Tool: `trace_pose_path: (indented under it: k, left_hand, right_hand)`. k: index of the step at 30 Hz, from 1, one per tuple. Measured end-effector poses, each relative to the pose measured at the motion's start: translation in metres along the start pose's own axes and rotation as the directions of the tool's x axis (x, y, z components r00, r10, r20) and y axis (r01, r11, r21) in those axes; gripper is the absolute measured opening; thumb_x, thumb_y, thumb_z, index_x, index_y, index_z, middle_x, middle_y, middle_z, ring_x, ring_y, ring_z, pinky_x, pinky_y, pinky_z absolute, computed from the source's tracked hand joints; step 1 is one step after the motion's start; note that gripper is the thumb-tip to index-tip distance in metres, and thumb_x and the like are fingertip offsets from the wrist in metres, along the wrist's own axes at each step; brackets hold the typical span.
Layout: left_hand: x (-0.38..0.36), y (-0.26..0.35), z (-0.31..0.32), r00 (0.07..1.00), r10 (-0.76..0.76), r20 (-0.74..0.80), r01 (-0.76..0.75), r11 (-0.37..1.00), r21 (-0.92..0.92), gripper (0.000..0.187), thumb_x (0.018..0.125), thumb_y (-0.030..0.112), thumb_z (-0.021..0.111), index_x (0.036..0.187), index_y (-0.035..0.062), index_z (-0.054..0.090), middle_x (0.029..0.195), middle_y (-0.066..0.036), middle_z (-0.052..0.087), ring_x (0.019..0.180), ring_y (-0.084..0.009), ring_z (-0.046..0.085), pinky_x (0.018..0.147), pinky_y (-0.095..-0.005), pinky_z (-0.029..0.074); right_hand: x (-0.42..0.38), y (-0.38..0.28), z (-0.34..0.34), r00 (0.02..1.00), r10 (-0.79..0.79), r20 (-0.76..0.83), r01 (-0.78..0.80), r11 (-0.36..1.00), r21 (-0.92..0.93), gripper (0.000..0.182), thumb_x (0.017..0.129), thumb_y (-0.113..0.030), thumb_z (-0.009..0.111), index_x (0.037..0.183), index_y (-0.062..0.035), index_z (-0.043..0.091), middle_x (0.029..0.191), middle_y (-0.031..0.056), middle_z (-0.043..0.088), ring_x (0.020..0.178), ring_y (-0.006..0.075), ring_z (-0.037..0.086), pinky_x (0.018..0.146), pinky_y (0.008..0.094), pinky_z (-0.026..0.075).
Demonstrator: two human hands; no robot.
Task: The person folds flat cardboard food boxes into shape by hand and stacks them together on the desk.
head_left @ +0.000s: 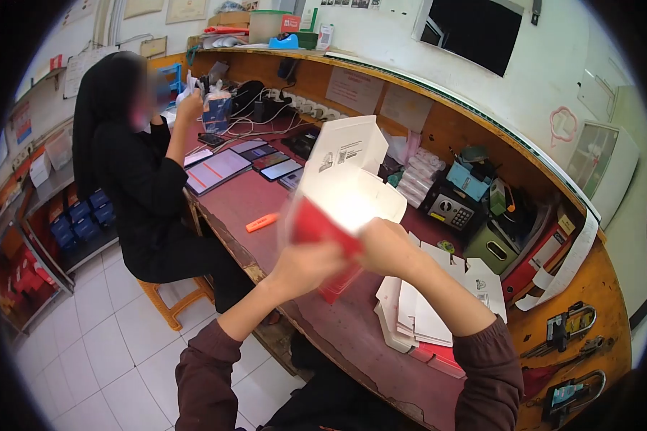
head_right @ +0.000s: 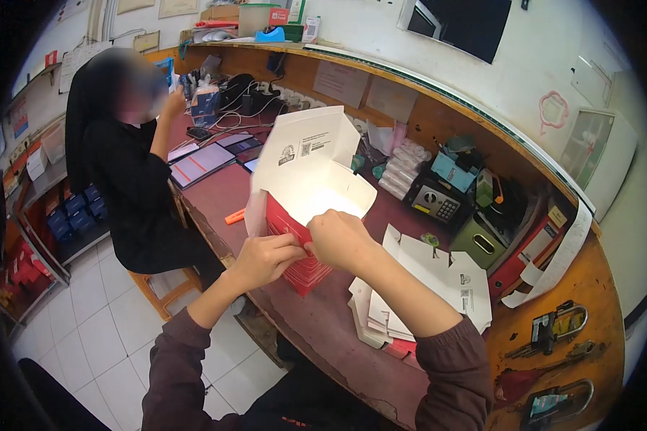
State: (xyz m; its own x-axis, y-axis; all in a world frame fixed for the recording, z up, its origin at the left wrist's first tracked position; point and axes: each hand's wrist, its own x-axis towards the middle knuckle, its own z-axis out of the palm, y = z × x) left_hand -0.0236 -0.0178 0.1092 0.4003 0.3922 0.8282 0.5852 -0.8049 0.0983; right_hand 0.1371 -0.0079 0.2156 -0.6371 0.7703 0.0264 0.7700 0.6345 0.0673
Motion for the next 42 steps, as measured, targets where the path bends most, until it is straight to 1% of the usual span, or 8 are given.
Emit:
trace_pose_path:
  k: [6, 10, 22, 26, 27, 30, 33, 42]
  left_hand:
    - [-0.001, 0.008, 0.013, 0.997, -0.078, -0.021, 0.079, 0.996, 0.035, 0.01, 0.07, 0.008, 0.06, 0.079, 0.0109, 0.061, 0.079, 0.0, 0.057, 0.066, -0.0191, 0.059, 0.051, -0.0285, 0.046]
    - [-0.007, 0.018, 0.01, 0.993, -0.074, 0.091, 0.061, 0.989, 0.131, 0.022, 0.072, 0.005, 0.055, 0.092, 0.0109, 0.057, 0.089, -0.003, 0.055, 0.069, -0.0209, 0.059, 0.052, -0.0297, 0.047]
    - [-0.021, -0.006, 0.031, 0.941, -0.32, -0.108, 0.331, 0.814, 0.478, 0.027, 0.071, 0.005, 0.05, 0.098, 0.0045, 0.051, 0.099, -0.007, 0.05, 0.061, -0.0228, 0.058, 0.048, -0.0311, 0.048]
    - [-0.029, -0.007, 0.037, 0.925, -0.316, -0.21, 0.373, 0.861, 0.345, 0.031, 0.073, 0.005, 0.051, 0.104, 0.0037, 0.051, 0.106, -0.009, 0.05, 0.075, -0.0257, 0.059, 0.058, -0.0317, 0.05]
    - [-0.026, 0.001, 0.036, 0.913, -0.304, -0.273, 0.384, 0.864, 0.324, 0.033, 0.074, 0.007, 0.052, 0.107, 0.003, 0.05, 0.111, -0.012, 0.048, 0.086, -0.0284, 0.056, 0.067, -0.0327, 0.048]
    - [-0.016, 0.018, 0.03, 0.905, -0.32, -0.28, 0.373, 0.914, 0.162, 0.051, 0.073, 0.019, 0.062, 0.116, 0.0014, 0.044, 0.12, -0.017, 0.042, 0.111, -0.037, 0.04, 0.089, -0.0414, 0.038]
    - [-0.003, 0.013, 0.036, 0.941, -0.244, -0.233, 0.287, 0.943, 0.168, 0.067, 0.057, 0.035, 0.075, 0.106, 0.0019, 0.045, 0.114, -0.016, 0.043, 0.11, -0.0412, 0.038, 0.092, -0.0521, 0.031]
    - [-0.003, 0.002, 0.054, 0.92, -0.202, -0.335, 0.247, 0.964, 0.096, 0.06, 0.047, 0.028, 0.08, 0.085, 0.0042, 0.041, 0.088, -0.013, 0.041, 0.103, -0.0381, 0.043, 0.087, -0.047, 0.038]
  right_hand:
    - [0.019, 0.002, -0.017, 0.937, -0.001, 0.348, -0.001, 1.0, 0.007, 0.023, 0.077, -0.022, 0.058, 0.077, 0.0011, 0.063, 0.076, 0.0212, 0.062, 0.075, 0.0332, 0.061, 0.065, 0.0389, 0.049]
    - [0.037, 0.001, 0.008, 0.996, -0.072, -0.05, 0.076, 0.994, 0.083, 0.021, 0.077, -0.018, 0.055, 0.076, 0.0015, 0.062, 0.078, 0.0213, 0.061, 0.074, 0.0338, 0.061, 0.066, 0.0384, 0.05]
    - [0.073, 0.005, 0.041, 0.988, -0.151, 0.034, 0.155, 0.973, -0.173, 0.023, 0.078, -0.017, 0.051, 0.082, 0.0018, 0.064, 0.08, 0.0179, 0.064, 0.07, 0.0293, 0.064, 0.06, 0.0372, 0.052]
    - [0.087, 0.053, 0.008, 0.939, -0.037, 0.341, -0.189, 0.772, 0.606, 0.04, 0.086, -0.033, 0.046, 0.089, 0.0035, 0.062, 0.081, 0.0179, 0.064, 0.07, 0.0257, 0.063, 0.064, 0.0406, 0.051]
    - [0.104, 0.082, 0.017, 0.997, -0.078, -0.022, 0.081, 0.964, 0.251, 0.043, 0.085, -0.038, 0.047, 0.092, 0.0026, 0.061, 0.082, 0.0183, 0.064, 0.075, 0.0306, 0.062, 0.07, 0.0407, 0.049]
    - [0.108, 0.105, 0.028, 0.874, 0.296, -0.385, -0.344, 0.937, -0.062, 0.046, 0.088, -0.041, 0.038, 0.099, -0.0009, 0.058, 0.102, 0.0191, 0.058, 0.094, 0.0336, 0.056, 0.081, 0.0405, 0.044]
    - [0.126, 0.141, 0.037, 0.955, 0.283, 0.086, -0.284, 0.959, -0.006, 0.049, 0.091, -0.042, 0.031, 0.105, -0.0028, 0.056, 0.108, 0.02, 0.055, 0.099, 0.0334, 0.054, 0.084, 0.0411, 0.043]
    - [0.114, 0.151, 0.055, 0.945, 0.317, 0.074, -0.324, 0.939, 0.113, 0.059, 0.087, -0.053, 0.03, 0.107, -0.0035, 0.056, 0.106, 0.0206, 0.056, 0.1, 0.0363, 0.052, 0.087, 0.0405, 0.04]
